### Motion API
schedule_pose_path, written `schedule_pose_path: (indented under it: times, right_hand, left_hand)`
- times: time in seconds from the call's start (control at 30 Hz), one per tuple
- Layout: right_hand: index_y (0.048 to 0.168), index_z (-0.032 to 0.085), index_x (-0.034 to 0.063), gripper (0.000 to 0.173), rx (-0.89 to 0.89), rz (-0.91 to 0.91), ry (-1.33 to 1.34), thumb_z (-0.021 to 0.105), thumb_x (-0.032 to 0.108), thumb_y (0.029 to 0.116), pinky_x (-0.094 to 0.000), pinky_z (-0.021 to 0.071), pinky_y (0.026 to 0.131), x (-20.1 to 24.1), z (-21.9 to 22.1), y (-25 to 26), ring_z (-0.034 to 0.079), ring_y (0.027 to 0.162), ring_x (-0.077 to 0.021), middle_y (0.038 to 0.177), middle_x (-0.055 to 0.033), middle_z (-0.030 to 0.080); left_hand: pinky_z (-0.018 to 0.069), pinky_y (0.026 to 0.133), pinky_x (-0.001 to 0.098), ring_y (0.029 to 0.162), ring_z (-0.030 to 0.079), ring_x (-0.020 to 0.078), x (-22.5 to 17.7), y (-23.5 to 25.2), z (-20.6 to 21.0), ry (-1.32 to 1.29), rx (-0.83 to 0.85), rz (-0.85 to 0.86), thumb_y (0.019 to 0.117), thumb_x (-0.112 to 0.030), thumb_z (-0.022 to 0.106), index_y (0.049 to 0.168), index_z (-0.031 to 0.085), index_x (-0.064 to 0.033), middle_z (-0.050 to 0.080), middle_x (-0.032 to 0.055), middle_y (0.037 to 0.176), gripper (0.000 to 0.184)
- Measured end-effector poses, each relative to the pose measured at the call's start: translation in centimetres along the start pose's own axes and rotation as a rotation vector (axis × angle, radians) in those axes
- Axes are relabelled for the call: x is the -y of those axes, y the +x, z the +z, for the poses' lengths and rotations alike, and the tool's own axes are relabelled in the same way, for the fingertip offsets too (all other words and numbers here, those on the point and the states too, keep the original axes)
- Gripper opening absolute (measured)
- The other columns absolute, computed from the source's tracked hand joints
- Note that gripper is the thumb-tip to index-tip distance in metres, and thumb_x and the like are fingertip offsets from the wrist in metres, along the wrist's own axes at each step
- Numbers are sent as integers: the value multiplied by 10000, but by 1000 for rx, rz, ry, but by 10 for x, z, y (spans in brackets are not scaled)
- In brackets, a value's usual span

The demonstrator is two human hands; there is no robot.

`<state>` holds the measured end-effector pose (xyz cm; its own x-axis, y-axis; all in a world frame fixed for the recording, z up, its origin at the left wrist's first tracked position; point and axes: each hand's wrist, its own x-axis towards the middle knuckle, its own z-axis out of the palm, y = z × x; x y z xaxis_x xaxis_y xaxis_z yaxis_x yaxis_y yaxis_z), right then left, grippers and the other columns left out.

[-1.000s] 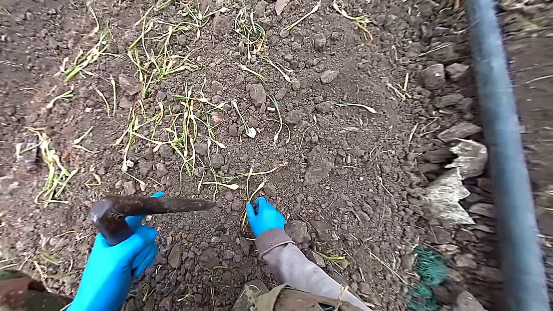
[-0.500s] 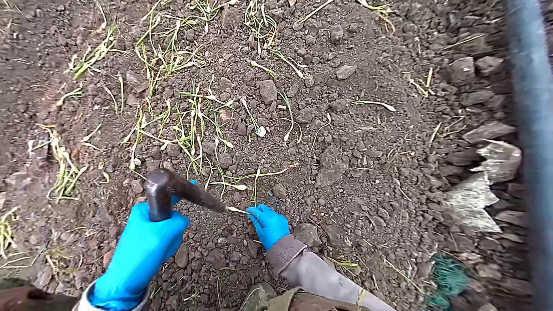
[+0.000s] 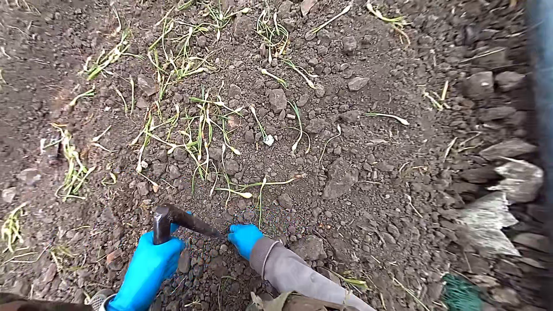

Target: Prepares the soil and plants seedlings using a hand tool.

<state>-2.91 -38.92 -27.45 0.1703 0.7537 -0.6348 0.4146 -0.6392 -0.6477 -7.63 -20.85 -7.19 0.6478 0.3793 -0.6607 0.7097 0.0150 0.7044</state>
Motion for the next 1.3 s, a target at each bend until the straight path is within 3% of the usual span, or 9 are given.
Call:
schedule_pose_path:
  times: [0.3,0.43,0.53,0.63,0.73,0.93,1.03,1.17,1.3]
  right_hand:
    - [1303,666,40,329,-181,22,-13,465,48,1042,-566,514,995,-7,-36,-29,625,1214,-399,1302,-223,633]
    - [1238,672,-24,313,84,-56,-81,529,-57,961,-633,492,999,6,-1,6,588,1245,-448,1356,-246,591]
    - [1240,670,10,323,-120,-62,-24,481,190,1048,-588,476,1026,-7,0,-7,582,1261,-405,1335,-211,613]
    - [1304,709,135,402,-649,288,-51,530,343,1011,-519,564,881,-36,-18,-28,684,1098,-366,1152,-171,717]
    - [1366,632,102,486,-428,571,-73,497,450,1054,-569,511,968,-60,-59,-32,604,1237,-414,1339,-220,614]
    - [1245,752,134,386,-835,7,-230,629,3,904,-515,613,748,-57,-48,-17,747,885,-372,979,-182,753]
    - [1596,431,255,741,-438,62,-251,570,-68,943,-528,557,928,-29,-87,6,670,1141,-387,1270,-178,678]
    - [1416,596,100,485,-33,152,-364,570,-60,959,-613,545,946,-1,-142,44,629,1217,-434,1464,-190,550]
    - [1249,726,112,264,-98,66,-323,643,103,998,-617,556,932,-5,-168,60,668,1153,-398,1435,-133,595]
  left_hand:
    - [340,374,252,371,369,88,86,39,53,35,61,-281,861,-37,610,956,611,-29,387,-29,483,95]
    - [317,361,235,361,347,68,48,16,26,-19,9,-213,819,-42,604,1013,624,-59,350,-49,469,196]
    - [337,359,260,357,372,78,18,3,7,112,-86,-76,745,-129,643,917,645,-100,385,-57,469,174]
    - [381,399,307,397,434,114,32,16,2,264,-134,-77,736,-167,676,761,604,-127,457,-29,504,86]
    - [386,424,310,426,450,106,64,28,1,314,-143,-127,735,-149,680,697,572,-145,479,-39,526,115]
    - [416,473,323,469,473,96,69,20,1,334,-134,-128,749,-159,684,714,584,-156,493,-55,562,106]
    - [424,506,322,509,485,92,66,18,3,338,-113,-145,762,-151,688,750,611,-144,504,-57,597,78]
    - [464,591,332,599,532,89,56,21,3,338,-86,-137,781,-159,691,856,673,-109,559,-47,685,92]
    - [535,777,436,845,654,168,41,35,12,403,14,-170,812,-220,680,1214,714,-124,699,44,951,415]
